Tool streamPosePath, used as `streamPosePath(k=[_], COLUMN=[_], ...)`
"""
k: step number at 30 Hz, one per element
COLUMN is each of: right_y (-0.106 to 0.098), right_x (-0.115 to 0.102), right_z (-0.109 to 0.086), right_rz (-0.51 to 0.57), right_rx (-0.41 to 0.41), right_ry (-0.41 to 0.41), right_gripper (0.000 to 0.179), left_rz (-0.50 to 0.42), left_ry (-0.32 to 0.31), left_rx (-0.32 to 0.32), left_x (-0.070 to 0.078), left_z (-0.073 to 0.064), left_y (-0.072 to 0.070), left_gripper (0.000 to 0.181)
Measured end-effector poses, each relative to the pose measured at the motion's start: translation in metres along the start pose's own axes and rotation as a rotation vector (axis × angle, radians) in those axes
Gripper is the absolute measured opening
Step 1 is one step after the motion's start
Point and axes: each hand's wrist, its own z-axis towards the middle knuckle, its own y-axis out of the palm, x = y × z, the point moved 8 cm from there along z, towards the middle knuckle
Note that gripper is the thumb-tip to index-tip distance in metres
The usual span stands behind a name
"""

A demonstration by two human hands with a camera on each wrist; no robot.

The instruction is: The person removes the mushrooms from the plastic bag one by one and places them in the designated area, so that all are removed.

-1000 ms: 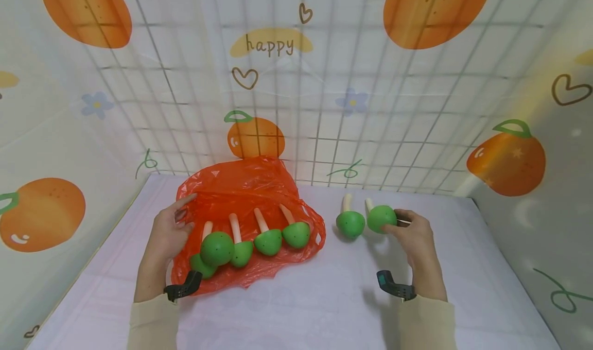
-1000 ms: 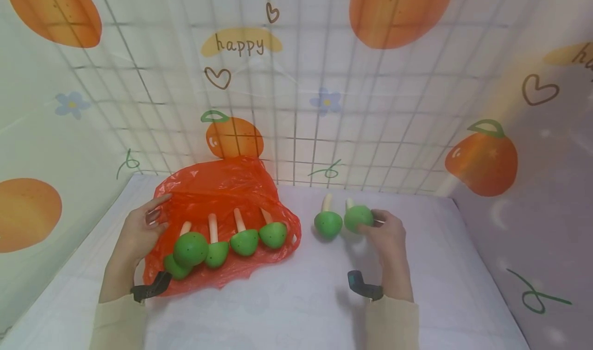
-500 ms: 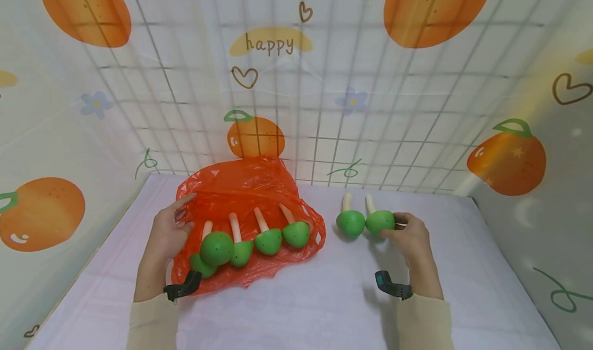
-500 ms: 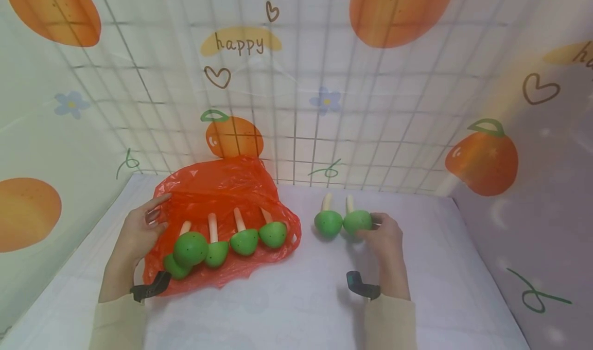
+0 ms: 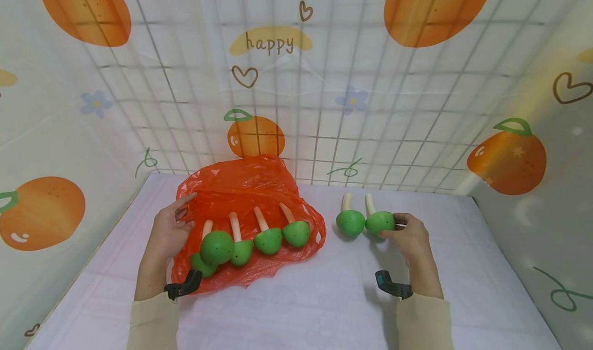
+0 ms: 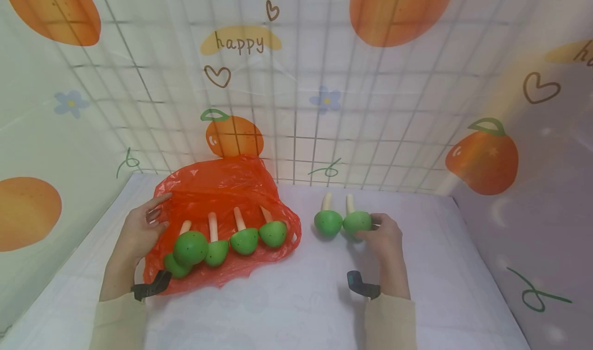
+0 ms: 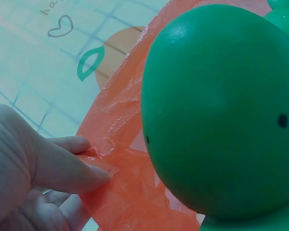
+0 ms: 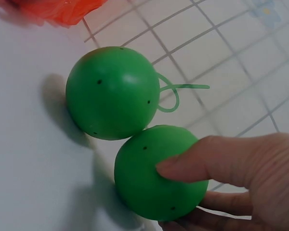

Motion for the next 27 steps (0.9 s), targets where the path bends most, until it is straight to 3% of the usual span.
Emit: streamPosePath(k=[12, 27], right_y=[-0.004, -0.018], right_x=[-0.006, -0.015], right_z=[-0.004, -0.011], right_rz=[-0.004, 0.09], right_rx=[0.02, 0.18], right_ry=[-0.008, -0.021], right_gripper=[0.079, 0.073], left_rz=[0.003, -0.006], left_ry=[-0.004, -0.011], left_rx=[0.001, 0.003], left_x=[0.003, 0.002], left_z=[-0.001, -0.002], left_y=[-0.001, -0.001], left_gripper=[0.07, 0.07])
